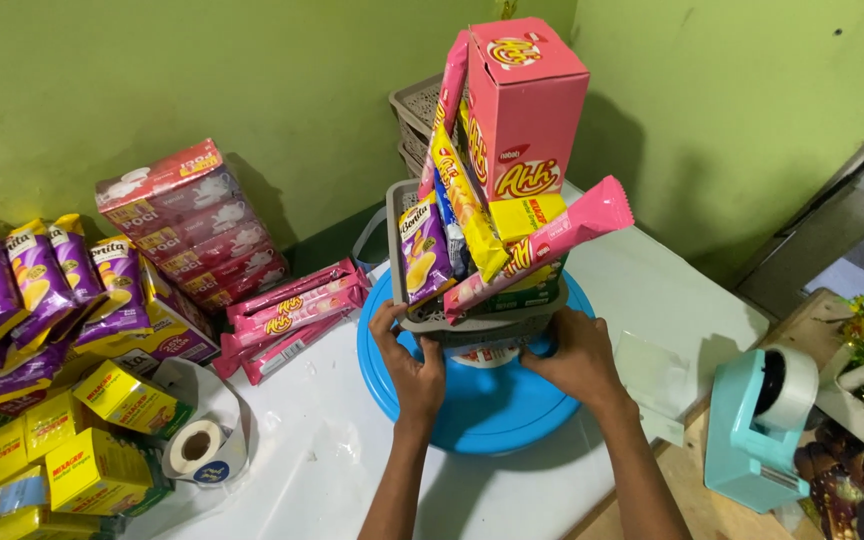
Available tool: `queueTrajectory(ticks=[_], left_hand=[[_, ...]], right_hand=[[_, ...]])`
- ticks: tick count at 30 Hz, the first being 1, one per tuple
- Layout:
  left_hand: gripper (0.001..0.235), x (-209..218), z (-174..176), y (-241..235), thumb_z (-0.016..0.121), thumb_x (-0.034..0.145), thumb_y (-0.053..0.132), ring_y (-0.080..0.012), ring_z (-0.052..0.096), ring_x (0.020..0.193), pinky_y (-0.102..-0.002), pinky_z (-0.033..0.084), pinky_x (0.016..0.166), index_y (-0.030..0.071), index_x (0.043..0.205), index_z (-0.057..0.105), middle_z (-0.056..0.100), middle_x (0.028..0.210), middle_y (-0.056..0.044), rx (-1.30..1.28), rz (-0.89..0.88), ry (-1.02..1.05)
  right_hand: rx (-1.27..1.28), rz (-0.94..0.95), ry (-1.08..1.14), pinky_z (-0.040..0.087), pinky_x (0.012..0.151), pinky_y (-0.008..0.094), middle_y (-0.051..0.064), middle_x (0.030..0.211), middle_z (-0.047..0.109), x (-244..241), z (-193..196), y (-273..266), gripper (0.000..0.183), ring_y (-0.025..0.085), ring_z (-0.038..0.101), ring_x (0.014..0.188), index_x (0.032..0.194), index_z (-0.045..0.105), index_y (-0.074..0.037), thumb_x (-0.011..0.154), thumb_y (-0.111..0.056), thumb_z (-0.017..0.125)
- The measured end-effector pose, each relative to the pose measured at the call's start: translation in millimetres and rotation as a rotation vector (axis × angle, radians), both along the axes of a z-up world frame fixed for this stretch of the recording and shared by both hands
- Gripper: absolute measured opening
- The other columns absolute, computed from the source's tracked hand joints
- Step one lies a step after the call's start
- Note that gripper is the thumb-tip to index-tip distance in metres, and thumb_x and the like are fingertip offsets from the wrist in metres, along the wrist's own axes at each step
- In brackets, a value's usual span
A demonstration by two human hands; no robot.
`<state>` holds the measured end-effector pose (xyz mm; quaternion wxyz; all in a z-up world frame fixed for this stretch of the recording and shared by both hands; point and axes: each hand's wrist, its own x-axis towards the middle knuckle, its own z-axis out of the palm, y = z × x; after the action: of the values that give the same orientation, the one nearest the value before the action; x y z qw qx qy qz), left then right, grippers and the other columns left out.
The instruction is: Assembling and decorating a snack-filled gift basket by arranging packages and securing them with tape on a rotating base.
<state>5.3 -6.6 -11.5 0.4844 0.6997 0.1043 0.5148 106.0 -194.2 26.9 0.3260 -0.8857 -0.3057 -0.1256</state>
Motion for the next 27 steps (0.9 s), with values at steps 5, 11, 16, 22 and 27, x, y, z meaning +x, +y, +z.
queueTrajectory(ticks=[5, 11, 16, 22, 27], left_hand=[[0.047, -3, -6, 3, 0.050, 0.090, 0.004, -0.0388, 0.042, 0.132, -0.052, 0.044, 0.101, 0.013, 0.135, 0.044, 0.040, 0.136, -0.015, 0.013, 0.003, 0.012], [0.047, -5, 1, 0, 0.050, 0.090, 0.005, -0.0409, 0.041, 0.132, -0.054, 0.044, 0.101, 0.012, 0.136, 0.043, 0.039, 0.137, -0.017, 0.019, -0.028, 0.009], [0.046, -2, -2, 2, 0.049, 0.091, 0.006, -0.0400, 0.041, 0.132, -0.054, 0.044, 0.102, 0.012, 0.135, 0.043, 0.038, 0.137, -0.016, 0.024, -0.010, 0.000], [0.044, -2, -2, 4, 0.050, 0.091, 0.007, -0.0367, 0.042, 0.131, -0.051, 0.044, 0.101, 0.013, 0.134, 0.045, 0.041, 0.138, -0.015, 0.008, -0.008, -0.020], [0.043, -3, 0, 4, 0.049, 0.091, 0.006, -0.0358, 0.045, 0.122, -0.052, 0.045, 0.098, 0.012, 0.133, 0.045, 0.041, 0.135, -0.015, -0.009, -0.048, -0.049]], right_hand=[[0.009, -0.031, -0.125, 0.035, 0.060, 0.038, 0.010, 0.053, 0.045, -4, -13, 1, 0.049, 0.028, 0.054, 0.053, 0.059, 0.050, -0.012, 0.071, -0.050, 0.079], [-0.144, -0.088, -0.107, 0.032, 0.059, 0.039, 0.007, 0.053, 0.043, -2, -7, 5, 0.045, 0.028, 0.050, 0.053, 0.058, 0.053, -0.014, 0.068, -0.054, 0.071], [-0.194, -0.083, -0.007, 0.029, 0.063, 0.037, 0.007, 0.051, 0.039, -6, 5, 8, 0.039, 0.024, 0.047, 0.053, 0.055, 0.052, -0.014, 0.066, -0.048, 0.068], [-0.048, -0.051, -0.042, 0.027, 0.063, 0.035, 0.003, 0.049, 0.028, -10, 11, 8, 0.039, 0.022, 0.039, 0.047, 0.053, 0.042, -0.015, 0.068, -0.038, 0.070], [-0.400, -0.074, 0.224, 0.043, 0.085, 0.046, 0.011, 0.070, 0.060, 0, 12, 7, 0.058, 0.033, 0.064, 0.075, 0.077, 0.064, -0.010, 0.076, -0.068, 0.066]])
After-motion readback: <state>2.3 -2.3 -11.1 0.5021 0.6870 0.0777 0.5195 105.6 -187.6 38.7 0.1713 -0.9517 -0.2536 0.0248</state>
